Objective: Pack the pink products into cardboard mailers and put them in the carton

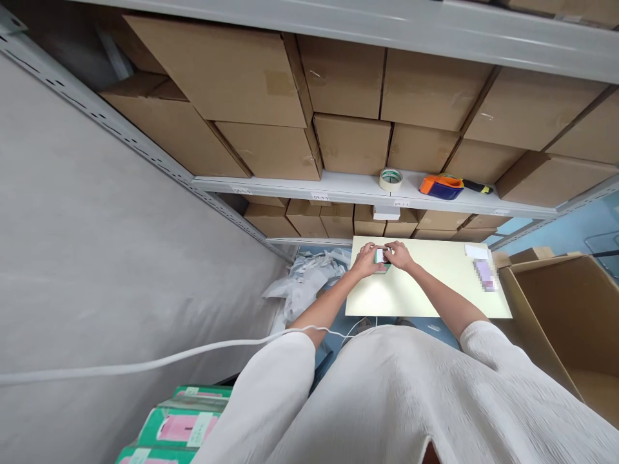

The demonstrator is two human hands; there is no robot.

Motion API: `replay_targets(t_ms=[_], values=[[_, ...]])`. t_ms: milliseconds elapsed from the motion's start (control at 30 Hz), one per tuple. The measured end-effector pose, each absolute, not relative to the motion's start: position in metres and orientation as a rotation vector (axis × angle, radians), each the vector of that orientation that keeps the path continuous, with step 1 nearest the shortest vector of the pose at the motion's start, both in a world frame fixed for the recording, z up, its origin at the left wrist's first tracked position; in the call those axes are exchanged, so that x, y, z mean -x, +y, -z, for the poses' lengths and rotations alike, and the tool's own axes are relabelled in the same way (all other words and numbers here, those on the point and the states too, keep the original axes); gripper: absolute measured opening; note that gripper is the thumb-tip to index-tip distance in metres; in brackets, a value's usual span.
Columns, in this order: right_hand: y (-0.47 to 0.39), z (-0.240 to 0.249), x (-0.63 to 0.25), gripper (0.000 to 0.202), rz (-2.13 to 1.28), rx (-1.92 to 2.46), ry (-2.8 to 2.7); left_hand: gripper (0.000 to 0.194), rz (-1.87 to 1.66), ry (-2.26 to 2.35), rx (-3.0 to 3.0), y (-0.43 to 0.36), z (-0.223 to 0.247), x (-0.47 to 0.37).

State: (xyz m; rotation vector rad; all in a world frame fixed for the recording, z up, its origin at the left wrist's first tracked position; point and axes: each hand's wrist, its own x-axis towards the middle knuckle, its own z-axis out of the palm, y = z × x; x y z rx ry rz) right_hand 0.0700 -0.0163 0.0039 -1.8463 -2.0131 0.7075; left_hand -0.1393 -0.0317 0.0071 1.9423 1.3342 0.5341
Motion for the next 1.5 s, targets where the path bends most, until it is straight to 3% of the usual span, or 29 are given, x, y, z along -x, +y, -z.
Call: replay_targets(t_ms=[267, 367, 533, 667, 833, 1067, 1367, 1500], values=[[-0.02, 0.004, -0.084, 0.039, -1.032, 1.62, -1.581, 0.052, -0.444, 1.136, -2.127, -0.027, -0.021, 0.142], [-0.02, 0.002, -0.083, 0.035, -0.998, 1.601, -1.575, 0.045, -0.42, 1.109, -2.171, -0.024, -0.026, 0.144], [-0.022, -0.011, -0.08, 0.032, -0.829, 1.803, -1.837, 0.052, -0.477, 1.062, -2.143, -0.022, -0.03, 0.148], [-0.025, -0.017, -0.077, 0.034, -0.597, 1.852, -2.052, 0.039, -0.453, 1.222, -2.118, -0.022, -0.028, 0.15], [-0.025, -0.022, -0.073, 0.04, -0.595, 1.743, -2.141, 0.035, -0.501, 1.231, -2.183, -0.022, -0.027, 0.151], [-0.023, -0.04, -0.062, 0.032, -0.552, 1.755, -2.329, 0.038, -0.436, 1.29, -2.248, -0.022, -0.028, 0.16], [-0.023, -0.06, -0.044, 0.025, -0.494, 1.979, -2.446, 0.034, -0.379, 1.296, -2.35, -0.02, -0.028, 0.159], [-0.02, -0.063, -0.035, 0.032, -0.505, 2.104, -2.437, 0.034, -0.414, 1.3, -2.337, -0.021, -0.026, 0.156]])
